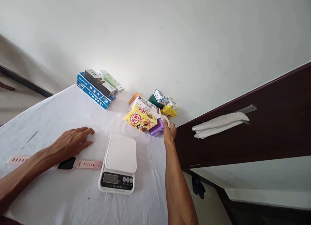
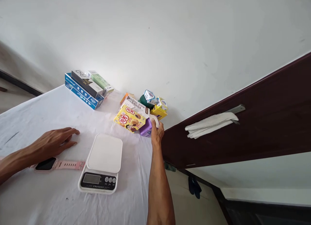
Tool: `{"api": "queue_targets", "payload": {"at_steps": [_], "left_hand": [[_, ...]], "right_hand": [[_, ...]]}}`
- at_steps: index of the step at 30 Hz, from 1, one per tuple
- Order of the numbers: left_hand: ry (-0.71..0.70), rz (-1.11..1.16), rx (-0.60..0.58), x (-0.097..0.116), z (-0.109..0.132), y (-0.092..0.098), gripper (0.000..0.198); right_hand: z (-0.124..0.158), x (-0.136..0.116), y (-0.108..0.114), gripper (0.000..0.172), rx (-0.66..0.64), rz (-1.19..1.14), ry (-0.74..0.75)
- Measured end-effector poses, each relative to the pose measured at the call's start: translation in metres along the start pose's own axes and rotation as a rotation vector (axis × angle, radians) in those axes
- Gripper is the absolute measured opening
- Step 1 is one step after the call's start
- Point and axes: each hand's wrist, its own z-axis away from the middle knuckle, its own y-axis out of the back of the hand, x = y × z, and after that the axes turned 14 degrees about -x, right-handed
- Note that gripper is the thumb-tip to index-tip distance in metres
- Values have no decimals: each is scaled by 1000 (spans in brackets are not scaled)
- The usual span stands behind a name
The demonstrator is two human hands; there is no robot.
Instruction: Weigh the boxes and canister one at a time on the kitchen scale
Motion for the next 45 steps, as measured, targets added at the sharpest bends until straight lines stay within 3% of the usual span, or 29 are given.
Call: {"api": "queue_targets", "payload": {"at_steps": [9,15,18,22,28,32,34,38,40,45], "left_hand": [[8,7,31,-2,-1,-3,47],[15,7,19,-1,-2,-1,48],[9,-6,18,-5,-3,-4,51],[-2,-11,66,-14,-4,-12,50],[4,22,61,-19,-4,-10,45],[-8,111,47,-13,-3,2,44],[-35,162,61,-7,0,9,46],[-135,242,98,14,10,24,50],[-178,257,122,31,12,32,60],[-312,255,159,75,-1,41,94]], "right_hand": [[17,5,0,94,-56,-41,67],[34,-1,6,75,52,-22,51],[61,-9,20,71,175,-25,36],[122,-32,37,76,317,-58,118],[201,-78,23,64,-68,-189,438],[220,-93,1,65,-316,-185,628],[224,-95,-6,69,-372,-187,679],[226,-86,-5,100,-477,-269,653],[222,-76,-1,107,-512,-378,628],[195,-54,-13,76,-365,-632,425]]}}
